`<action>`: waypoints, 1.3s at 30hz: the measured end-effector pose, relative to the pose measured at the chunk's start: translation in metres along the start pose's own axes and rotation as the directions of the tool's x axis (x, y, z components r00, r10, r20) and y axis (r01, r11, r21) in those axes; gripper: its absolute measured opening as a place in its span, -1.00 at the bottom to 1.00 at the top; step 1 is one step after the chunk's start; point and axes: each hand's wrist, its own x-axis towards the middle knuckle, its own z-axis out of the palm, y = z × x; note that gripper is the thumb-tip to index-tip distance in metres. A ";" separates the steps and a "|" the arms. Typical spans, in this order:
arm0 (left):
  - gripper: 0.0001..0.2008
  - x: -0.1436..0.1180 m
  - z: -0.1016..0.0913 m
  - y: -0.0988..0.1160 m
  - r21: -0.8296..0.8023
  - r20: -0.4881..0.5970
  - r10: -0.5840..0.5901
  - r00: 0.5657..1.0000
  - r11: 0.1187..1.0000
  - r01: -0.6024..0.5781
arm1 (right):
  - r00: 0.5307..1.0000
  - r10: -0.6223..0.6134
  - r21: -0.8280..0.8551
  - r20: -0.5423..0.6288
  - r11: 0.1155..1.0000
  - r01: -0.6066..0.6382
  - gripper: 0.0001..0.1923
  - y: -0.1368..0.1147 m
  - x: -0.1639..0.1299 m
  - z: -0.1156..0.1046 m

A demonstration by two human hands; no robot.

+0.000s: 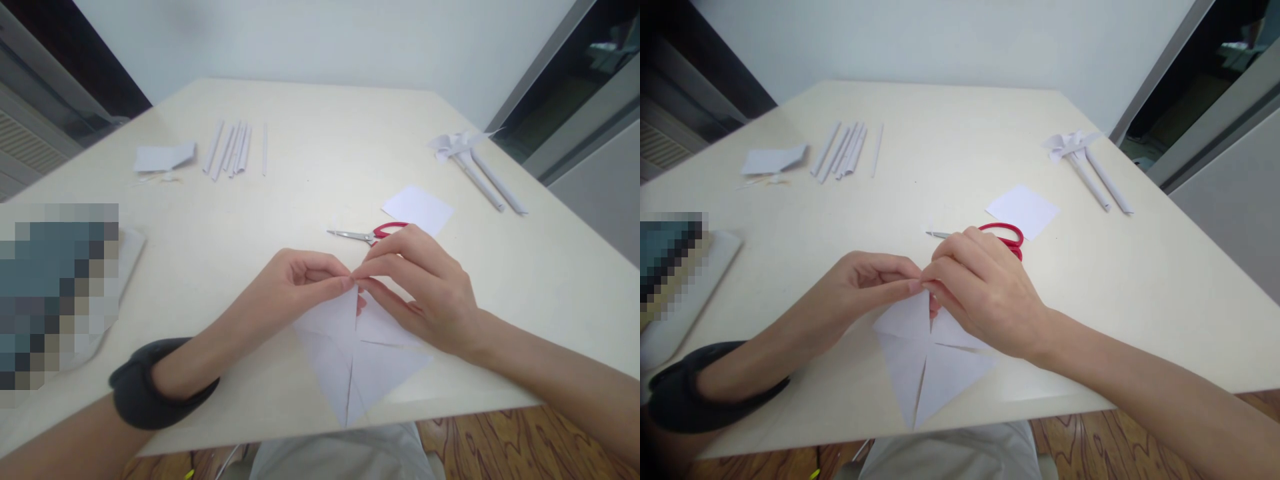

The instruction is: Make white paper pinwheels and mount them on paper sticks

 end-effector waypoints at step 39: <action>-0.78 -0.002 0.000 0.003 -0.080 0.241 -0.004 0.971 0.997 0.023 | 0.971 -0.134 0.288 0.200 0.955 0.072 -0.92 0.015 0.005 -0.011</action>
